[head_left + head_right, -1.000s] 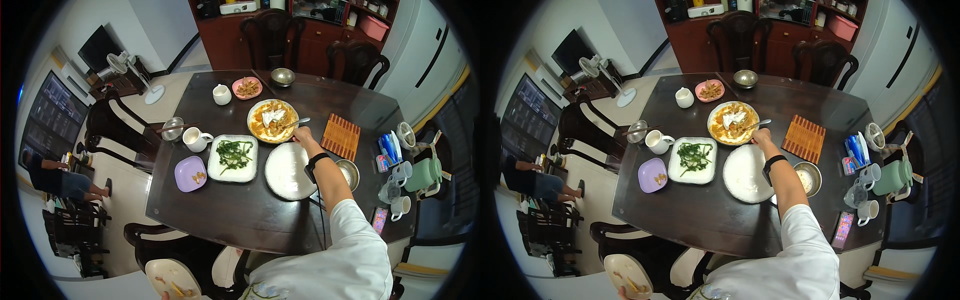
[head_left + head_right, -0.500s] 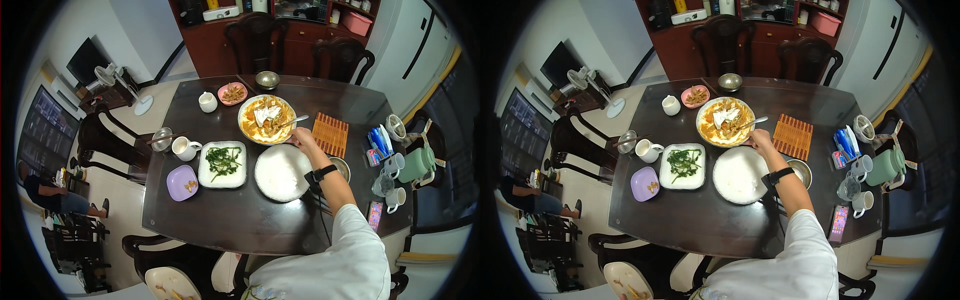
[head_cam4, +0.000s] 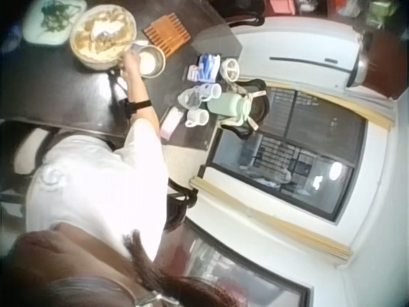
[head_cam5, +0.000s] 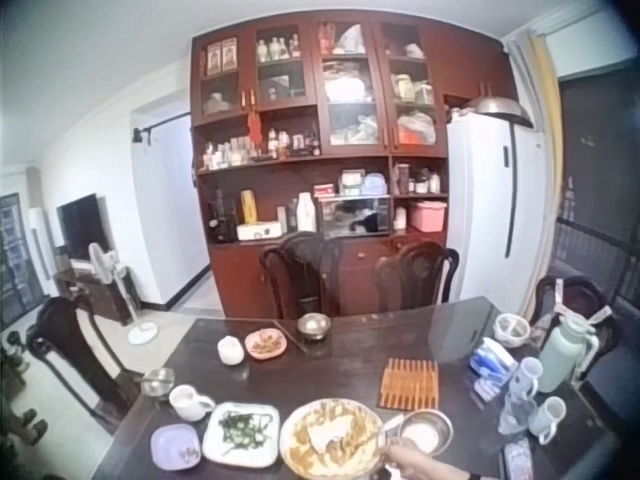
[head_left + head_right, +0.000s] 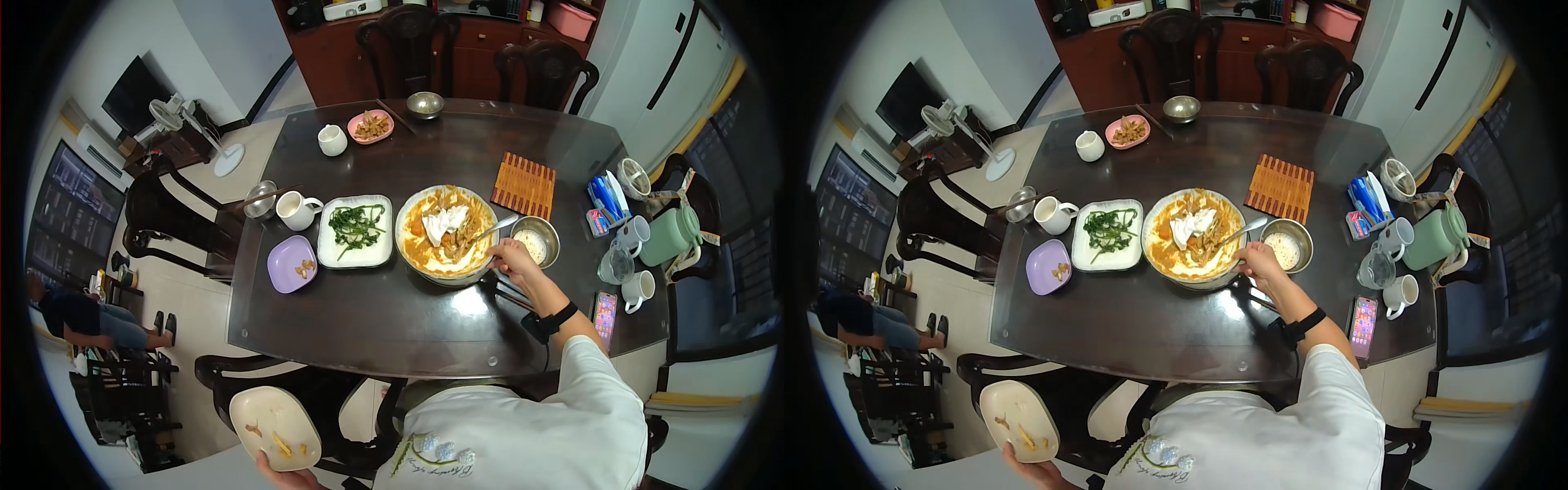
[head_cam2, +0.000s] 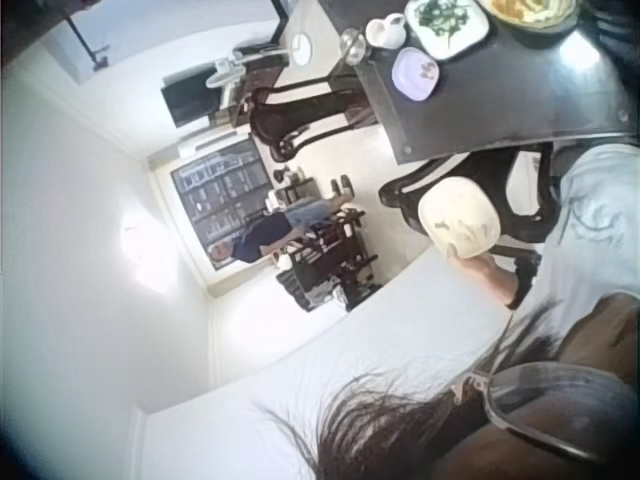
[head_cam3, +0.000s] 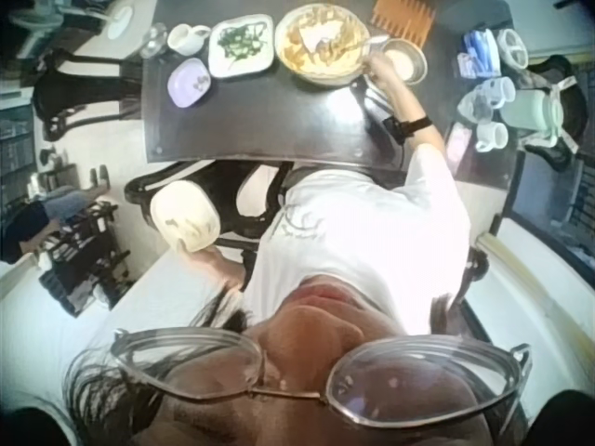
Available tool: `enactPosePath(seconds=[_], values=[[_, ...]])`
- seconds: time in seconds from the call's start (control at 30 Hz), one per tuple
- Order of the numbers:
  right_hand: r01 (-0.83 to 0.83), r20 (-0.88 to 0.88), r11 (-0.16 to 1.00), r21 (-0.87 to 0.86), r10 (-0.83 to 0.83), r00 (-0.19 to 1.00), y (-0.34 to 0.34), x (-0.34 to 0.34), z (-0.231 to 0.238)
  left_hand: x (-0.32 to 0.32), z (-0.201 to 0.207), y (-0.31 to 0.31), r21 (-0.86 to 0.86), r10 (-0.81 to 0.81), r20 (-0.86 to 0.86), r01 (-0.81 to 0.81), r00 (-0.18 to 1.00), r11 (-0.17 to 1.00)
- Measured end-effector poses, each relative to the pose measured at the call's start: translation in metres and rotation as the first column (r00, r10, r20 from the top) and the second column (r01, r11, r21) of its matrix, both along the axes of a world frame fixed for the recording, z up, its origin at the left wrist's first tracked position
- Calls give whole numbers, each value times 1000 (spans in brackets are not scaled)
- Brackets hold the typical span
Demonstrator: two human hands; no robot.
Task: The person moves food items between various dishes on a dining table, using a spoon and chopsticks to transfer items into a central large bowl.
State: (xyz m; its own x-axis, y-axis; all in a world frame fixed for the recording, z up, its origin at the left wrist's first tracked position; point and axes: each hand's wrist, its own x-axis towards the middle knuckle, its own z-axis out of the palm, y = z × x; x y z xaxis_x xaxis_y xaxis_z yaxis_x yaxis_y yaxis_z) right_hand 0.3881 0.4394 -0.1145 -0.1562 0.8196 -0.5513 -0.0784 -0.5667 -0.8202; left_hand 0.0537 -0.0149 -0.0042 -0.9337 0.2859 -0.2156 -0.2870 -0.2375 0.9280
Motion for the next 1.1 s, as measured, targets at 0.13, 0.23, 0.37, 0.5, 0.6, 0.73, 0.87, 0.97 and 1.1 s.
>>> enactPosePath(seconds=[0.13,0.23,0.37,0.5,0.6,0.73,0.87,0.97,1.1], values=[[35,13,999,-33,-34,999,-22,2,-9,5,5,2,70,-41,0,41,999,997],[36,-8,998,-54,-37,999,-30,-1,-12,9,8,0,98,-59,0,59,998,993],[13,-56,999,-49,-16,998,-23,4,-36,20,15,8,51,-62,13,61,998,997],[6,38,1000,-11,-6,999,-24,4,-28,41,25,18,63,-84,52,81,995,995],[-32,73,999,21,31,997,-22,9,-21,64,37,31,109,-130,74,121,989,987],[-71,86,997,26,68,994,-21,9,-27,73,34,31,89,-312,65,306,948,948],[-54,165,991,124,33,986,-28,2,-27,80,37,38,-31,-478,29,478,878,878],[2,165,985,174,-31,986,-21,23,-41,82,37,62,-18,-594,117,600,796,800],[-28,136,991,134,9,991,-12,26,-40,88,54,81,-60,-682,193,703,705,709]])
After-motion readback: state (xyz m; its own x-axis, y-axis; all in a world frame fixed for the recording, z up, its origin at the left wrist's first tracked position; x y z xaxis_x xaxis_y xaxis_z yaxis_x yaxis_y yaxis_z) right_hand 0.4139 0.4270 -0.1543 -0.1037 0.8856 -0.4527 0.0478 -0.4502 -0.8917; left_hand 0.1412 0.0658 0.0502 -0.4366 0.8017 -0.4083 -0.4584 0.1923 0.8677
